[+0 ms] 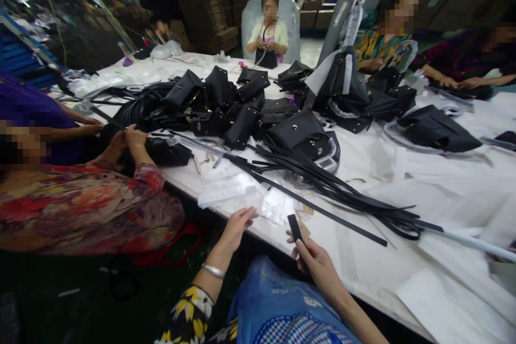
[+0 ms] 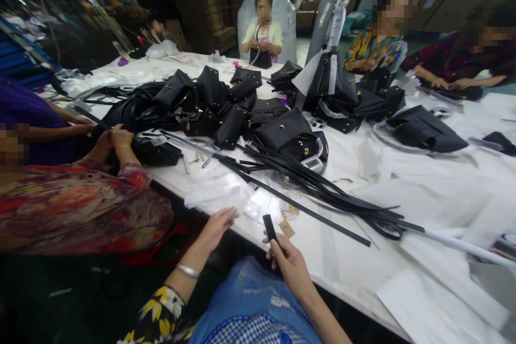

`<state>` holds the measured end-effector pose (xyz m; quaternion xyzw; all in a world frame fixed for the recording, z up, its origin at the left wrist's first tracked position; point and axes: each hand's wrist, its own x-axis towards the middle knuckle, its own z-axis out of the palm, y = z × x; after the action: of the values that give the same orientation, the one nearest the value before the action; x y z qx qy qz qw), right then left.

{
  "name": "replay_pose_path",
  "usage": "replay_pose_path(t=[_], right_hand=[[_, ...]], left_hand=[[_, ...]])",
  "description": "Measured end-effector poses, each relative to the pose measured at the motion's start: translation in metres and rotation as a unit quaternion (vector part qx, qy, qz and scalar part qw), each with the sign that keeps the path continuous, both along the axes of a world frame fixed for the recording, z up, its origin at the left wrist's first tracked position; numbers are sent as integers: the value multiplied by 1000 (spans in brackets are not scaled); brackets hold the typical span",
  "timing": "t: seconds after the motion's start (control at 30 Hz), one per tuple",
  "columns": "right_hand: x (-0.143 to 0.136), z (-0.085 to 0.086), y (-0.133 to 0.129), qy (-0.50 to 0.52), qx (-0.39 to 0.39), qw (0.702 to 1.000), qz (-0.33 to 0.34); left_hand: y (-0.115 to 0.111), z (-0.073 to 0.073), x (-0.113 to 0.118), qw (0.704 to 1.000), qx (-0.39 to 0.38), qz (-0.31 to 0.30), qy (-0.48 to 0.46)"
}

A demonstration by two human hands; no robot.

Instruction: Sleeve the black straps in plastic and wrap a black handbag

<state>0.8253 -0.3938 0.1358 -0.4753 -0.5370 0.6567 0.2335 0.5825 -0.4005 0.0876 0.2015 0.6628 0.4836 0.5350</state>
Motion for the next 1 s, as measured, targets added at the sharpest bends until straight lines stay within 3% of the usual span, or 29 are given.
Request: replay_pose_path(t=[0.17, 0.23, 0.3, 0.4, 0.5, 0.53, 0.6, 0.67, 0.73, 0.87, 1.0], right_hand=[[-15, 9, 9, 28, 143, 979, 144], [-19, 10, 10, 41, 144, 972, 181], [-22, 9, 9, 61, 99, 973, 201], [-26, 7, 6, 93, -9, 978, 189], [-30, 8, 8, 142, -92, 980, 106], [-32, 9, 11, 159, -106, 979, 69], [-34, 13, 17, 179, -119, 977, 8], [-35, 16, 23, 177, -122, 976, -22], [-35, 18, 26, 162, -119, 979, -30], [-36, 21, 28, 133, -107, 985, -16], [-37, 22, 28, 131, -113, 985, 4]], left_hand=[[-18, 52, 32, 988, 35, -68, -134], [-17, 68, 31, 983, 40, -90, -154], [-11, 77, 24, 985, 49, -78, -144], [0, 77, 9, 989, 96, 5, -109], [-1, 69, 7, 990, 100, 60, -75], [-5, 66, 10, 994, 82, 40, -68], [-17, 62, 22, 996, 41, -59, -55], [-30, 62, 36, 983, 33, -174, -41], [-38, 64, 48, 971, 52, -230, -23], [-38, 66, 58, 975, 61, -208, -46], [-35, 57, 61, 974, 43, -201, -91]])
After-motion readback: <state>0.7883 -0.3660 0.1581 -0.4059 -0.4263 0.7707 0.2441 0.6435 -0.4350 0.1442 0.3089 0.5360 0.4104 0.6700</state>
